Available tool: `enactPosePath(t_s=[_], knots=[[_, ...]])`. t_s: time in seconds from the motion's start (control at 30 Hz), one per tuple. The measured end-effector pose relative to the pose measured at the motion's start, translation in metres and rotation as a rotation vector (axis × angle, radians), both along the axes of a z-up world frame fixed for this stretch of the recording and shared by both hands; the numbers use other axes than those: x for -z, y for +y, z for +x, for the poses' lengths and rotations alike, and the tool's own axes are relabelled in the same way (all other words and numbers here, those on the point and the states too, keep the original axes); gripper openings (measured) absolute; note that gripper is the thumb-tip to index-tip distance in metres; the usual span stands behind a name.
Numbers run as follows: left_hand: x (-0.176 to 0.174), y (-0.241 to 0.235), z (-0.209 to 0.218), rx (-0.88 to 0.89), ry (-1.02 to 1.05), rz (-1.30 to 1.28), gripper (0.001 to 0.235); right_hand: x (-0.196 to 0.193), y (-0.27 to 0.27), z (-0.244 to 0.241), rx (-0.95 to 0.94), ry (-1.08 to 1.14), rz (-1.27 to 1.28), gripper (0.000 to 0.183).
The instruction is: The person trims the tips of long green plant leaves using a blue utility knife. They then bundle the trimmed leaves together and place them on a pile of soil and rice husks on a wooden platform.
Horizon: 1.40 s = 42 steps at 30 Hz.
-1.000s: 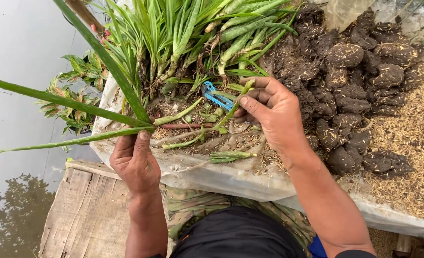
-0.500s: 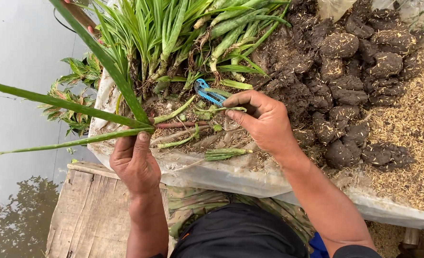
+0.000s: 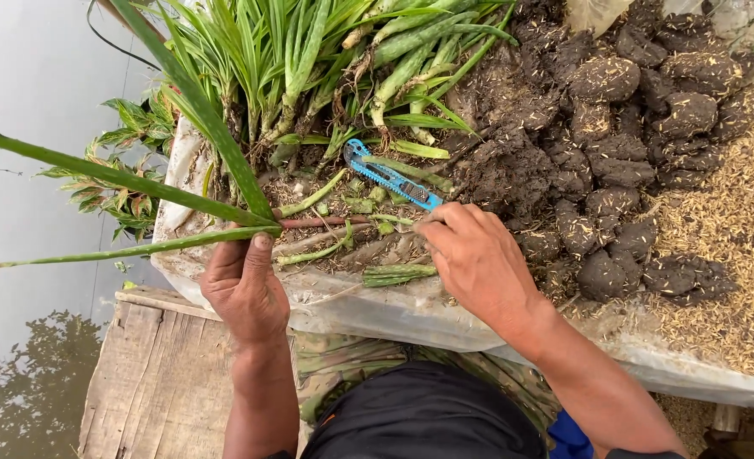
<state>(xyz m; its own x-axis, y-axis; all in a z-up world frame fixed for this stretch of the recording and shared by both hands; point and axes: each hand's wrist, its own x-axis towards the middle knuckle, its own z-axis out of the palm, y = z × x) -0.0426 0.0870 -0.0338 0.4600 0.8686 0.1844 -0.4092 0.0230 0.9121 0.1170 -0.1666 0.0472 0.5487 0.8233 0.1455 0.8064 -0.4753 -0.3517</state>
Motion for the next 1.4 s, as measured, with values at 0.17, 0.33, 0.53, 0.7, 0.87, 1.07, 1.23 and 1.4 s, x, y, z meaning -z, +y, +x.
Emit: enactPosePath(t_s=[0.17,0.33,0.53,0.7,0.87,1.07,1.23,1.4], knots=[[-0.013,-0.007,0.005,0.023,0.038,0.017,0.037,-0.006,0.005,-0.017,-0.078,0.089,-0.151,0.024],[-0.009,-0.009,0.006,0.025,0.017,-0.012,0.037,0.024,-0.001,-0.025,-0.136,0.052,-0.234,0.022],[-0.013,-0.013,0.010,0.032,0.008,-0.019,0.037,0.020,-0.004,-0.020,-0.030,0.339,-0.208,0.027],[-0.010,-0.011,0.009,0.033,0.015,-0.017,0.038,0.013,-0.003,-0.021,-0.015,0.370,-0.210,0.028],[-0.013,-0.015,0.010,0.028,0.027,-0.016,0.037,0.018,-0.002,-0.021,-0.015,0.374,-0.222,0.029],[-0.010,-0.014,0.008,0.030,0.032,-0.013,0.036,0.013,-0.003,-0.021,0.021,0.432,-0.174,0.029],[-0.010,-0.014,0.008,0.022,0.020,-0.036,0.037,0.005,0.001,-0.016,0.104,0.680,0.003,0.030],[-0.004,-0.007,0.002,0.005,0.019,-0.048,0.036,0.001,0.002,-0.016,0.289,1.108,0.429,0.035]])
